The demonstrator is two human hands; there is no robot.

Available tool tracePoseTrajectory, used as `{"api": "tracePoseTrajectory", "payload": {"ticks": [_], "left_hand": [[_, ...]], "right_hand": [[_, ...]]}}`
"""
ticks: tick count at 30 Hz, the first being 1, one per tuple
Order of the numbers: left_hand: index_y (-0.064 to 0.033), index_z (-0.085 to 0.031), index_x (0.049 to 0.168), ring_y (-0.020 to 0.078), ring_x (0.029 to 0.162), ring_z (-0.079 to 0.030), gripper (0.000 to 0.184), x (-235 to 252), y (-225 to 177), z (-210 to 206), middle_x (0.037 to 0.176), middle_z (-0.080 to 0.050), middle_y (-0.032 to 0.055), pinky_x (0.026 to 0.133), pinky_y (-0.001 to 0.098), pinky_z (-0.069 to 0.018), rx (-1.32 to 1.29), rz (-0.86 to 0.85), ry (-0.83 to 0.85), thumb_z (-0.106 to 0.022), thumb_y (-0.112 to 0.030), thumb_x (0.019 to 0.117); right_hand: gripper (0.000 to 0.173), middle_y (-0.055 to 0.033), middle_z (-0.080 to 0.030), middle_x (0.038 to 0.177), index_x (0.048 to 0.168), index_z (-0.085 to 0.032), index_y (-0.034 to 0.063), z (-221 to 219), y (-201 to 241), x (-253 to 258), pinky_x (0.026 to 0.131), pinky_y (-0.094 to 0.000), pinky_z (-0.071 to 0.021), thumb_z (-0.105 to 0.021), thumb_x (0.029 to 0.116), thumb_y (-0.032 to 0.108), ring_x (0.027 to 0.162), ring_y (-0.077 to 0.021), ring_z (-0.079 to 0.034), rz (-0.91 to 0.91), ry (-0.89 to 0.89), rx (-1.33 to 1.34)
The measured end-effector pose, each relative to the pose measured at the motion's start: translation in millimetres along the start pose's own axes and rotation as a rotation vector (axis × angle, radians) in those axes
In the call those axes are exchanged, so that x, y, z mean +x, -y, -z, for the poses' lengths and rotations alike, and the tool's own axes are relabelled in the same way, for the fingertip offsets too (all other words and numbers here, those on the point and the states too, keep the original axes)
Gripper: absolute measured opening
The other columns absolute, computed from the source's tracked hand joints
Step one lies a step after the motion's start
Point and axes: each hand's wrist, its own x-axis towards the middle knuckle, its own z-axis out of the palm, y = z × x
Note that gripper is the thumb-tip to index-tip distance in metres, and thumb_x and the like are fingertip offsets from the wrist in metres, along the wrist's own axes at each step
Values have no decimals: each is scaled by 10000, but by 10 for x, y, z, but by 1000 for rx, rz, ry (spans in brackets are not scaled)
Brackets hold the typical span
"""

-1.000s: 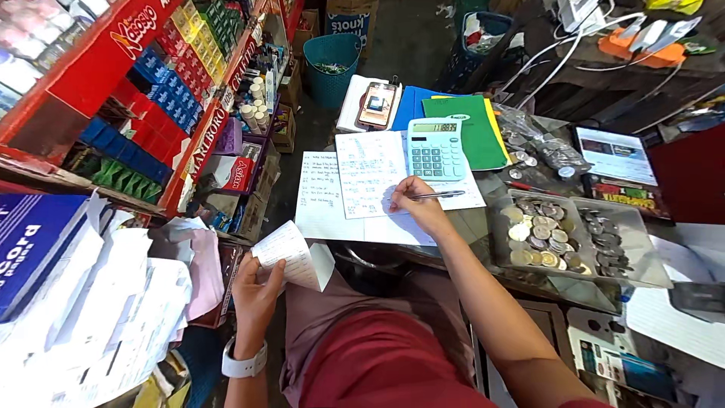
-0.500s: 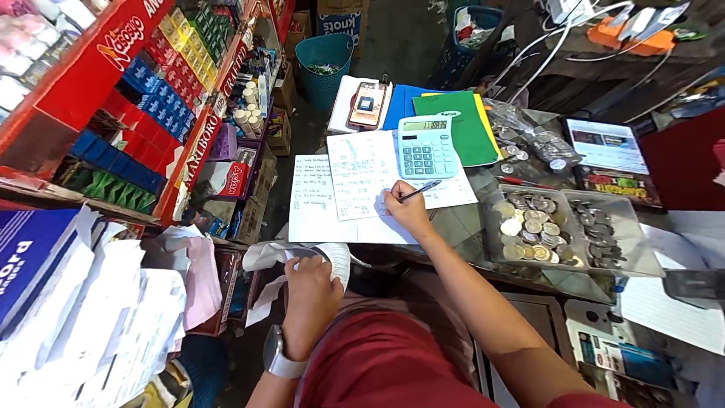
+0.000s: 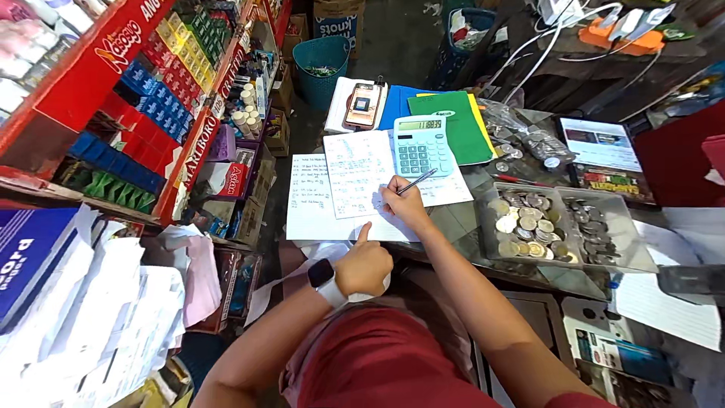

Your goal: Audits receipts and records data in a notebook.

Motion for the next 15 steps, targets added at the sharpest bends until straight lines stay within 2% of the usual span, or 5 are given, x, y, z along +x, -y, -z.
{"api": "tracePoseTrajectory", "payload": {"ticks": [4,9,15], "left_hand": [[52,-695,880,405,1108,-620,289,238,227,60,969,-700,202,1142,771,10,-49,-45,11,-734,-234,886],[64,-664,848,382,1070,-622,338,322,345,13,934,-688,198,1156,739,9,-129,-49,-26,-704,-266,908],[67,-639,796,369,1048,-620,342,305,360,10,909,-677,197,1164,721,8,-201,-54,-57,-703,-250,907]], "right_hand": [[255,14,-520,549,760,-462,73,5,-7,6,458,-198,-482,-586,974,10,439,-53,-535,13,-5,32],[260,10,-528,545,762,-462,70,8,2,-6,458,-195,-485,-591,978,5,438,-53,-541,20,-13,34],[296,40,-461,551,697,-436,84,41,-150,-36,497,-182,-452,-607,935,35,473,-18,-488,225,-87,-119]]}}
